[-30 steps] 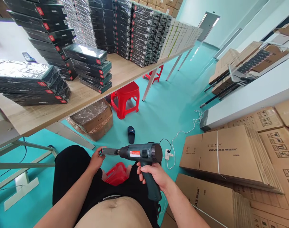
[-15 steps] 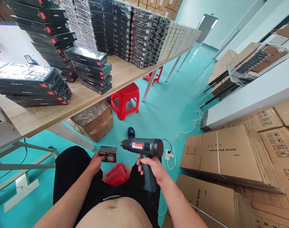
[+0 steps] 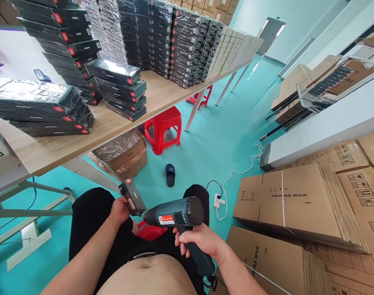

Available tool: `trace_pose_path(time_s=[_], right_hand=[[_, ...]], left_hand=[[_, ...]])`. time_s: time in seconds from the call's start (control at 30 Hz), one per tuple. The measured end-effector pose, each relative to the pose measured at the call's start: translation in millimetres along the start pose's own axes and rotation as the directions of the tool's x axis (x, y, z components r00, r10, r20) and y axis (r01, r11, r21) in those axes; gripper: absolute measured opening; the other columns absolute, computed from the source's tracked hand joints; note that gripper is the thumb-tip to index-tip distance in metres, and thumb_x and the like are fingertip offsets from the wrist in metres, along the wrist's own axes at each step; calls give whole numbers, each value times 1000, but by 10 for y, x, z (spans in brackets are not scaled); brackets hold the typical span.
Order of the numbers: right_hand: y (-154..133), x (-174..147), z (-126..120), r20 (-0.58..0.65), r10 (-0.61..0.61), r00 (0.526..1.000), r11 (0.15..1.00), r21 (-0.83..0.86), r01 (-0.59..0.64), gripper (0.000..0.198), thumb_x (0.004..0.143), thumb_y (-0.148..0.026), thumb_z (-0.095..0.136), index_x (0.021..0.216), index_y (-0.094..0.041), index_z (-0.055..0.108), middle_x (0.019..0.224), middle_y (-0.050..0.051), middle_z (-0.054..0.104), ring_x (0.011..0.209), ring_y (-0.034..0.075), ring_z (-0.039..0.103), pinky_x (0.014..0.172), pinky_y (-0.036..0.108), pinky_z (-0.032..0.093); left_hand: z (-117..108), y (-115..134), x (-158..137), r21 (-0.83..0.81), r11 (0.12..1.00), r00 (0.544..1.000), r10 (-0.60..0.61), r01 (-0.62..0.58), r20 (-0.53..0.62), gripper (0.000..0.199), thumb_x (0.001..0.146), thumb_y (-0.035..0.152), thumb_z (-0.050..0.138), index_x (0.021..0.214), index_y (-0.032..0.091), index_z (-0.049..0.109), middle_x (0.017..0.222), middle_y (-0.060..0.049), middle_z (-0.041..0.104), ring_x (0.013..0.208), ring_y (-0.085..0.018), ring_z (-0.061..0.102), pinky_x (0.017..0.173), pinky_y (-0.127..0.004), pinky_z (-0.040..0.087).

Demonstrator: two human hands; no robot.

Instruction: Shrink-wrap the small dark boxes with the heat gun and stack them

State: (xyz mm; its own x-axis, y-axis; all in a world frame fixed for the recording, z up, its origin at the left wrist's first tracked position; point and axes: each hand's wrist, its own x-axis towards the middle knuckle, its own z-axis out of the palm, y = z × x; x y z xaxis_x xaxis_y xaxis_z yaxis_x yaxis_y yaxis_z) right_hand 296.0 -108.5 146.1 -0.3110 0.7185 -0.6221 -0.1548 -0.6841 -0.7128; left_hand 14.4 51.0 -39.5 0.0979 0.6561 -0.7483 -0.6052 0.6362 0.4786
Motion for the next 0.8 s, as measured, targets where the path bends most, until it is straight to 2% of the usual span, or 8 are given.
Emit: trace_pose_path(time_s=[0.1,0.2,0.3,0.4,0.5,0.6,0.7,0.8], right_hand=[[52,-16,9,-35,-14,999,998,60,16,30,73,-21,61,101,-11,66,80,7,67,59,15,62,51,24,48],[96,-9,14,31,-22,999,988,155,17,33,72,-21,59,102,-9,65,79,9,67,58,15,63,48,23,47],[151,7,-18,69,-56,996,964,264,35,35,71,-22,56,103,-7,64,78,10,67,56,15,62,45,23,46],[200,31,-79,-5,-79,997,946,315,76,34,73,-22,54,103,-7,64,79,11,66,56,15,61,45,22,44],[214,47,-143,-78,-70,994,938,333,92,32,75,-23,54,101,-8,65,80,10,66,57,14,61,45,21,43],[196,38,-184,-116,-76,990,924,364,114,31,75,-24,55,100,-10,66,80,8,65,58,14,59,46,22,43],[161,12,-205,-161,-71,984,904,407,132,30,74,-26,57,99,-11,67,80,7,64,59,13,57,48,21,43],[121,-13,-243,-227,-39,973,889,436,137,30,73,-26,60,98,-13,67,81,6,64,60,12,56,49,21,42]], left_hand=[[37,31,-58,-62,997,998,-41,43,39,20,53,16,48,71,18,55,58,-1,56,50,-17,56,49,-30,48],[42,72,-143,-89,996,976,-1,20,217,37,66,24,48,99,15,63,72,-5,64,57,-20,61,53,-34,51],[16,123,-236,-89,995,932,-16,51,362,51,79,45,49,119,16,58,91,-11,68,72,-25,66,59,-39,54],[5,158,-322,-83,987,894,-85,135,441,67,81,65,46,125,15,54,104,-16,68,88,-31,67,69,-46,55],[32,162,-387,-72,985,854,-99,157,511,69,81,66,47,129,17,51,110,-16,67,101,-34,64,83,-52,51],[77,127,-398,14,993,858,-105,113,503,61,77,54,60,125,17,55,107,-15,69,103,-33,63,86,-51,50],[120,47,-344,194,978,916,-149,81,372,43,68,36,68,105,14,63,89,-13,71,85,-31,68,74,-46,53],[157,-46,-275,324,939,964,25,-113,264,34,61,22,68,94,16,63,80,-6,70,72,-24,67,67,-37,53]])
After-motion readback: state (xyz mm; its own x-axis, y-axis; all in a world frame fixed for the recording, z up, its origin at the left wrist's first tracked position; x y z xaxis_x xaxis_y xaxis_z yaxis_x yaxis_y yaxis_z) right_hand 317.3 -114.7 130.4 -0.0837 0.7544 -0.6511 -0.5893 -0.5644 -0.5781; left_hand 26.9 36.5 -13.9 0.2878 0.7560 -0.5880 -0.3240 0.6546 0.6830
